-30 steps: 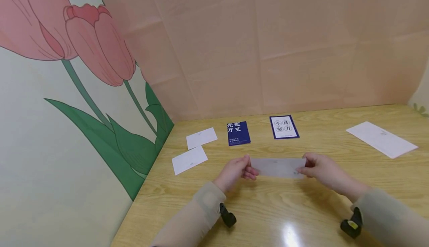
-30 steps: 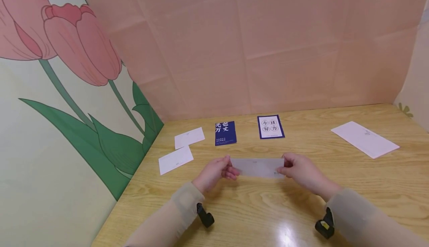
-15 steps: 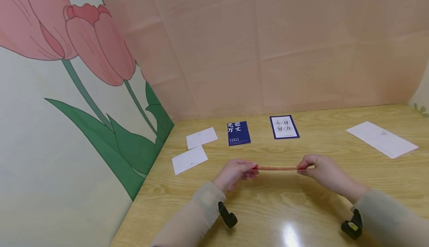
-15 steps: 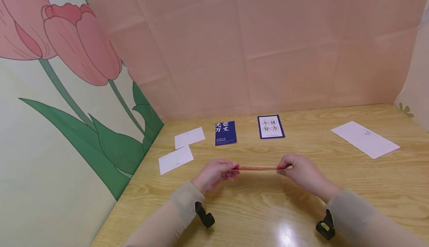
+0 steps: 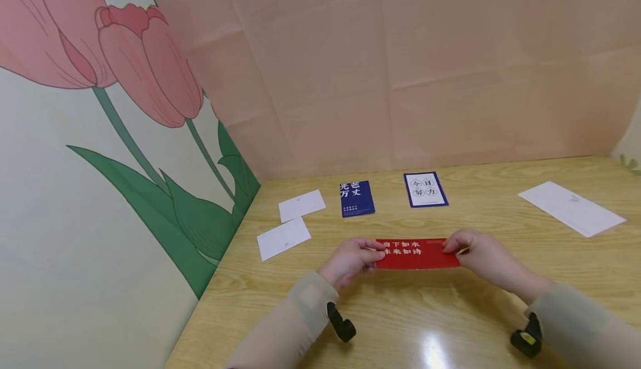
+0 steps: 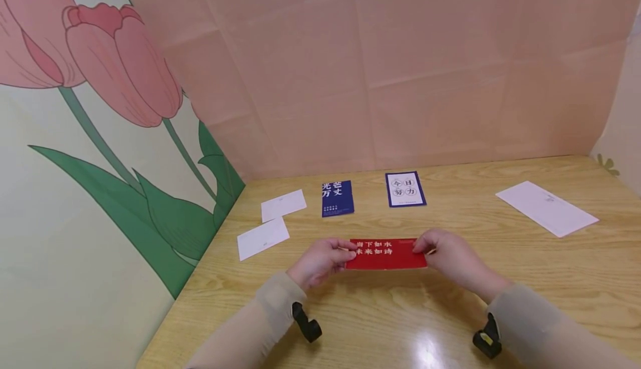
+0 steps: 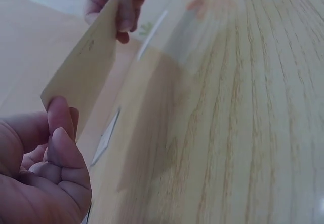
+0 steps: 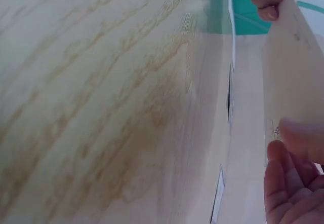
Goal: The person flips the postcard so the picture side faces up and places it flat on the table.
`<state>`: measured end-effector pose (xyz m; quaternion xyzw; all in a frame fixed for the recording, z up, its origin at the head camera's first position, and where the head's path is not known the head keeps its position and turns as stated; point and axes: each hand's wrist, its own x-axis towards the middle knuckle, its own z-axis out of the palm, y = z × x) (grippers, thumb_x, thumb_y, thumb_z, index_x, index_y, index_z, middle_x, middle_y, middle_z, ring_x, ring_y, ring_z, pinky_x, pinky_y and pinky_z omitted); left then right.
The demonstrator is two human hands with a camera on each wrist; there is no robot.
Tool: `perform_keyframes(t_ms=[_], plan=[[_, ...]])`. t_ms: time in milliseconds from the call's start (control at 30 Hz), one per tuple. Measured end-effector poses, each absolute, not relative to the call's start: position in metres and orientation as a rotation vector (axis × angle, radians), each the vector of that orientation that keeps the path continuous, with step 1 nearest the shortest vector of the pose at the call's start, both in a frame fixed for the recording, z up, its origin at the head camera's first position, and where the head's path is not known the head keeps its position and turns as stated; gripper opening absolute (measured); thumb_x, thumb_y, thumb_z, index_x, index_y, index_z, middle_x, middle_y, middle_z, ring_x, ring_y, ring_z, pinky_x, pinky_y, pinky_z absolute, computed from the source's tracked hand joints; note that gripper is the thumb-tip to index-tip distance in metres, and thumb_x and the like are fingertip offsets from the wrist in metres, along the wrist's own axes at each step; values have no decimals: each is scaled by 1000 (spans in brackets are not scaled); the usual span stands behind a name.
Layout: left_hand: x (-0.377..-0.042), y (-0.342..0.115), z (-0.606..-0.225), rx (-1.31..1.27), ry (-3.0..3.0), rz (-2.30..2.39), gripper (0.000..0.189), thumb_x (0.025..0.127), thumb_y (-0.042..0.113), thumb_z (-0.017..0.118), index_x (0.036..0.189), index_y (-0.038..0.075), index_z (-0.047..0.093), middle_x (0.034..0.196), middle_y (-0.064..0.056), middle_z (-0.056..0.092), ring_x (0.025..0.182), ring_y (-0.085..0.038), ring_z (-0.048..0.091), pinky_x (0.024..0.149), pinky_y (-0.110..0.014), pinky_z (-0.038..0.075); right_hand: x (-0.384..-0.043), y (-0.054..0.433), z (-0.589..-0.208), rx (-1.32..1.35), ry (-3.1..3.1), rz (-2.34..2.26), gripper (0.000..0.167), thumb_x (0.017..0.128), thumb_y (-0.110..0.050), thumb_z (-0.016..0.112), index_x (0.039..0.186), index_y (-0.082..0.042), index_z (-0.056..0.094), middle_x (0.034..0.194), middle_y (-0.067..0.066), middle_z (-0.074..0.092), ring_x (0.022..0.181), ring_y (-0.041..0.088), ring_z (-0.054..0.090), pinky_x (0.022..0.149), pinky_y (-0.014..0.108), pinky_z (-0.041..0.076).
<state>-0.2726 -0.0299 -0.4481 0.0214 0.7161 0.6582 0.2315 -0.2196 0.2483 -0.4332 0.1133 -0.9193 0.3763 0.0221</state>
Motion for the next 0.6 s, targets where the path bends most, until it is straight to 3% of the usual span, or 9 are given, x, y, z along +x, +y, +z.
perform_keyframes(t_ms=[267,400,600], plan=[[-270,-32,-451,131,2059,1756,11,85,6,71,94,5,66,95,-5,66,70,-16,57,62,-26,50,-217,247,-432,383,-2888,1213,17,90,0,60,101,-9,68,110,12,64,102,33,58,84,50,50],[-269,-31,-452,157,2073,1749,12,85,4,71,94,5,64,92,-5,67,74,-16,62,67,-29,54,-220,248,-432,272,-2935,1390,18,93,-15,63,110,-8,65,115,13,61,103,30,55,83,46,50],[-267,-31,-456,175,2104,1722,14,83,2,72,93,5,63,86,-6,68,76,-16,65,73,-31,54,-223,246,-435,210,-2953,1487,34,86,-24,73,112,-5,62,109,8,63,96,24,58,78,38,52]])
